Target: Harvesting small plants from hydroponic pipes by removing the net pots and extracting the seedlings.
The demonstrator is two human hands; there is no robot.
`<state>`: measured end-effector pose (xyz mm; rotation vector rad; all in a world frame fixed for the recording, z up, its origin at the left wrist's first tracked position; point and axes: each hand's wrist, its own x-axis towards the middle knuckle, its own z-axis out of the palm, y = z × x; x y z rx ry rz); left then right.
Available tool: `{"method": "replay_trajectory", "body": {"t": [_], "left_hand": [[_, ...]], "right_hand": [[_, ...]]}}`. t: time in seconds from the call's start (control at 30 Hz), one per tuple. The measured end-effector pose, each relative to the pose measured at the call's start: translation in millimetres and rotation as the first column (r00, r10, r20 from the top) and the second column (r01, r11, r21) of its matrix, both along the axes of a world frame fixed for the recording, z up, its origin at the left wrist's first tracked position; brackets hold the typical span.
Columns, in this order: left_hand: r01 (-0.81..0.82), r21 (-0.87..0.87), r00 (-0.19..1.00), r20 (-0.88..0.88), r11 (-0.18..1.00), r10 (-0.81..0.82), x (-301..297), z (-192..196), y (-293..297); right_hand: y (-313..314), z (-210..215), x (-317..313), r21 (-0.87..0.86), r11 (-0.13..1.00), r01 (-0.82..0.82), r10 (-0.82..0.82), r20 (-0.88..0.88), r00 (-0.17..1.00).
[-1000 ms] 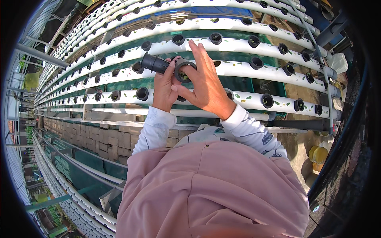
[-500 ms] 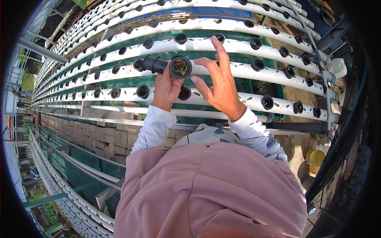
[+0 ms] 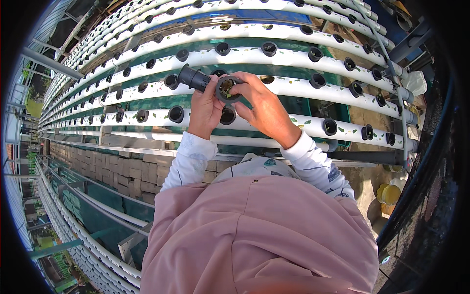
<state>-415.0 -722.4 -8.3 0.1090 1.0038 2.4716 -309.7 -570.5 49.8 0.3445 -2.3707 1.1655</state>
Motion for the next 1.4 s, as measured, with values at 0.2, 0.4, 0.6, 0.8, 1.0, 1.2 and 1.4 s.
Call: {"method": "replay_trajectory", "body": {"t": [0.2, 0.4, 0.6, 0.8, 1.0, 1.2, 1.4], "left_hand": [[0.015, 0.195, 1.0, 0.021, 0.981, -0.019, 14.7, 5.4, 2.3], [0.04, 0.314, 0.998, 0.026, 0.949, -0.051, 8.8, -3.7, -5.7], [0.116, 0.29, 0.991, 0.023, 0.95, -0.128, -6.9, -0.5, -25.4], [0.126, 0.167, 0.992, -0.046, 0.978, -0.12, -5.4, 10.9, -30.1], [0.12, 0.057, 0.992, -0.03, 0.991, -0.119, -6.3, 3.9, -29.9], [0.136, 0.087, 0.99, -0.057, 0.987, -0.131, -8.8, -4.2, -30.7], [0.107, 0.065, 0.994, -0.042, 0.992, -0.104, -3.6, -1.3, -24.5]], "right_hand": [[-20.6, -1.7, -7.2, -0.361, 0.917, 0.168, -0.186, -0.015, 0.982], [-29.4, 4.0, -4.3, -0.299, 0.951, 0.084, -0.127, -0.128, 0.984], [-25.9, 17.3, 7.5, -0.201, 0.979, 0.044, -0.1, -0.277, 0.956], [-17.1, 31.2, 8.0, 0.024, 0.996, 0.091, -0.076, -0.37, 0.926], [-18.6, 36.5, 3.4, 0.225, 0.968, 0.111, -0.033, -0.326, 0.945], [-27.8, 29.0, 2.0, 0.095, 0.995, 0.02, 0.0, -0.202, 0.979], [-27.3, 23.7, 2.7, -0.009, 1.0, -0.009, 0.007, -0.204, 0.979]]}}
